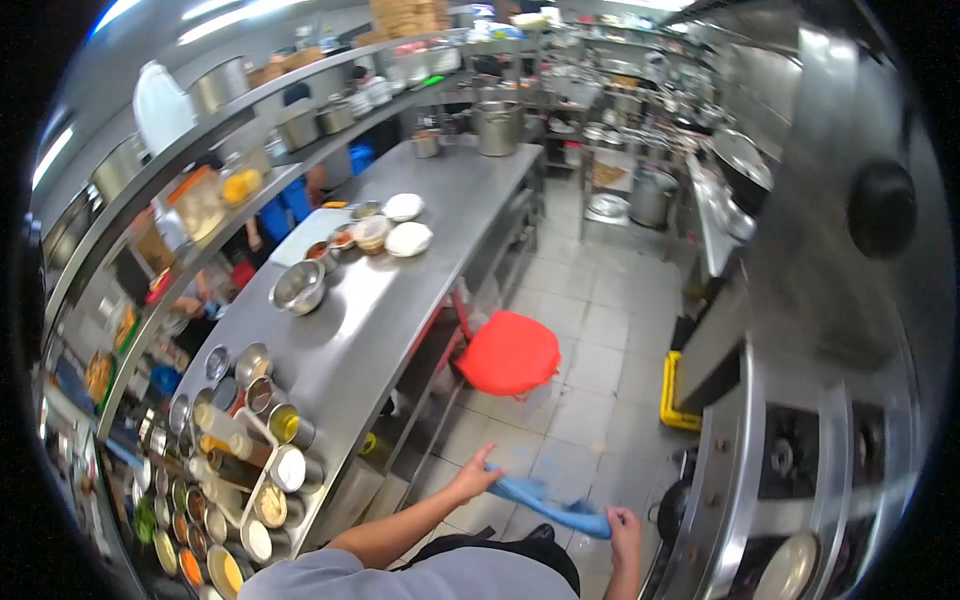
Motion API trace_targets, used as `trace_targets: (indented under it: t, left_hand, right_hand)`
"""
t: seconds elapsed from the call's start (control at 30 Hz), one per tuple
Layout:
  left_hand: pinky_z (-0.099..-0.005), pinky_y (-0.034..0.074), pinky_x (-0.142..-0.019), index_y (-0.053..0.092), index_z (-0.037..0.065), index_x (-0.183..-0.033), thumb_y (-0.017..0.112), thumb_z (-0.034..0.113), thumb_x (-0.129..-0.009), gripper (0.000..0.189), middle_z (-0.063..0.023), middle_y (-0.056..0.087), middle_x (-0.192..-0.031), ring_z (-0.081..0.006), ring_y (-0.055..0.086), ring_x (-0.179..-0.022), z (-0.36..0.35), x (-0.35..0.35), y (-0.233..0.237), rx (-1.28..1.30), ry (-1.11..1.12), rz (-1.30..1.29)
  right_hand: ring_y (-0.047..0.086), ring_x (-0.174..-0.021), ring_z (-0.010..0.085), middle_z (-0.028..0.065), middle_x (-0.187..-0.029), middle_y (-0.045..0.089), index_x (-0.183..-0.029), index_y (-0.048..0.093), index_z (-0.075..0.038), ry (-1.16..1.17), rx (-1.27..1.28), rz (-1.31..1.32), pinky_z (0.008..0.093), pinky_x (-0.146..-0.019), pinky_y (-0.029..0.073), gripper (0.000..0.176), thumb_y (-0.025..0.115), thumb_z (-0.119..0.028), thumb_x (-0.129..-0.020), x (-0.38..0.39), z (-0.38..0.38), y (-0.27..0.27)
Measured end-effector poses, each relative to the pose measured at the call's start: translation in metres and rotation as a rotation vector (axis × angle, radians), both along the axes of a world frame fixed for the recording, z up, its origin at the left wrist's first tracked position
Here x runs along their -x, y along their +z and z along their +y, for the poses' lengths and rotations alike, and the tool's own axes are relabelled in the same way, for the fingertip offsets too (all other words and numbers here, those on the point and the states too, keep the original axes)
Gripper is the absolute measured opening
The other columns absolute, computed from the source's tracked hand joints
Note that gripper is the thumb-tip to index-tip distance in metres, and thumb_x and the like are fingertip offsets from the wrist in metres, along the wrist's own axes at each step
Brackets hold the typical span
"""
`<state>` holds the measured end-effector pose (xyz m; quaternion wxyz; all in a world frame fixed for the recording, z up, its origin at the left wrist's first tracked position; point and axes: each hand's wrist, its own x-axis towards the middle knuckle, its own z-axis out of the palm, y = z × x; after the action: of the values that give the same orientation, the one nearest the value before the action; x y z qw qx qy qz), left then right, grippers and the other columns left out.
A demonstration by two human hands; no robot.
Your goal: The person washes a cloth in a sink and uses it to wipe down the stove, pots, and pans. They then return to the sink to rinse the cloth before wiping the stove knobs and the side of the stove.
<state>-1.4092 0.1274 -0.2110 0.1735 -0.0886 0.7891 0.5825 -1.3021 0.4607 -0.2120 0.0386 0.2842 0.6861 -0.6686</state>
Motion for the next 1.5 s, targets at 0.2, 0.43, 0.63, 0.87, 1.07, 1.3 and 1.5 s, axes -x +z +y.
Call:
trace_targets:
  t: [0.2,0.43,0.63,0.87,1.07,1.3,1.5]
  left_hand:
    - [-0.0395,0.047,-0.069,0.063,0.01,-0.103,0.073,0.024,-0.072,0.036,-0.0127,0.061,-0.086,-0.0263,0.059,-0.079,0.008,-0.005,0.07,0.42,-0.397,0.644]
    - [-0.0409,0.045,-0.07,0.065,0.01,-0.078,0.072,0.032,-0.069,0.025,-0.0127,0.059,-0.078,-0.0305,0.057,-0.082,-0.018,0.044,0.07,0.611,-0.498,0.602]
    - [-0.0375,0.045,-0.068,0.063,0.004,-0.081,0.066,0.036,-0.079,0.032,-0.0121,0.061,-0.074,-0.0248,0.057,-0.073,0.031,0.082,0.133,0.249,-0.188,0.565]
    - [-0.0351,0.046,-0.062,0.065,0.006,-0.097,0.054,0.045,-0.088,0.042,-0.0134,0.064,-0.077,-0.0219,0.06,-0.069,0.111,0.117,0.109,-0.104,-0.656,0.2]
    - [-0.0423,0.05,-0.053,0.062,0.013,-0.107,0.053,0.033,-0.084,0.032,-0.0145,0.063,-0.064,-0.0303,0.063,-0.062,0.086,0.233,0.188,0.747,-0.528,0.685]
    - [-0.0459,0.05,-0.065,0.049,0.001,-0.124,0.05,0.025,-0.078,0.051,-0.0204,0.063,-0.07,-0.0352,0.063,-0.067,0.11,0.256,0.275,0.837,-0.628,0.694]
    - [-0.0457,0.05,-0.064,0.047,0.0,-0.126,0.052,0.025,-0.078,0.054,-0.0206,0.063,-0.071,-0.0349,0.063,-0.068,0.112,0.286,0.258,0.852,-0.523,0.651]
  right_hand:
    - [0.058,-0.072,0.0163,0.0069,-0.079,0.063,-0.089,0.067,-0.003,0.7,-0.414,0.082,0.0289,-0.07,0.046,0.033,0.081,-0.02,-0.064,0.055,0.013,0.092]
    - [0.055,-0.101,0.0275,0.0159,-0.114,0.055,-0.084,0.068,-0.003,0.886,-0.655,0.344,0.0347,-0.082,0.046,0.034,0.078,-0.03,-0.066,0.101,0.062,0.046]
    - [0.059,-0.084,0.0169,0.0081,-0.094,0.062,-0.089,0.064,0.001,0.505,-0.307,0.278,0.0303,-0.077,0.047,0.03,0.065,-0.028,-0.08,0.171,0.035,0.097]
    - [0.058,-0.084,0.0167,0.007,-0.092,0.061,-0.108,0.055,-0.002,0.6,-0.164,0.299,0.0324,-0.074,0.048,0.041,0.071,-0.025,-0.078,0.188,-0.045,0.116]
    - [0.061,-0.09,0.0321,0.0161,-0.1,0.062,-0.118,0.05,-0.008,0.562,-0.69,0.274,0.0395,-0.074,0.049,0.049,0.069,-0.024,-0.076,0.22,-0.04,0.16]
    - [0.061,-0.087,0.0375,0.0186,-0.099,0.063,-0.13,0.042,-0.012,0.345,-0.959,0.286,0.0437,-0.073,0.049,0.059,0.064,-0.027,-0.078,0.288,-0.024,0.194]
    - [0.061,-0.083,0.039,0.0193,-0.096,0.063,-0.136,0.036,-0.01,0.358,-0.903,0.389,0.0443,-0.07,0.049,0.068,0.065,-0.027,-0.077,0.287,-0.011,0.233]
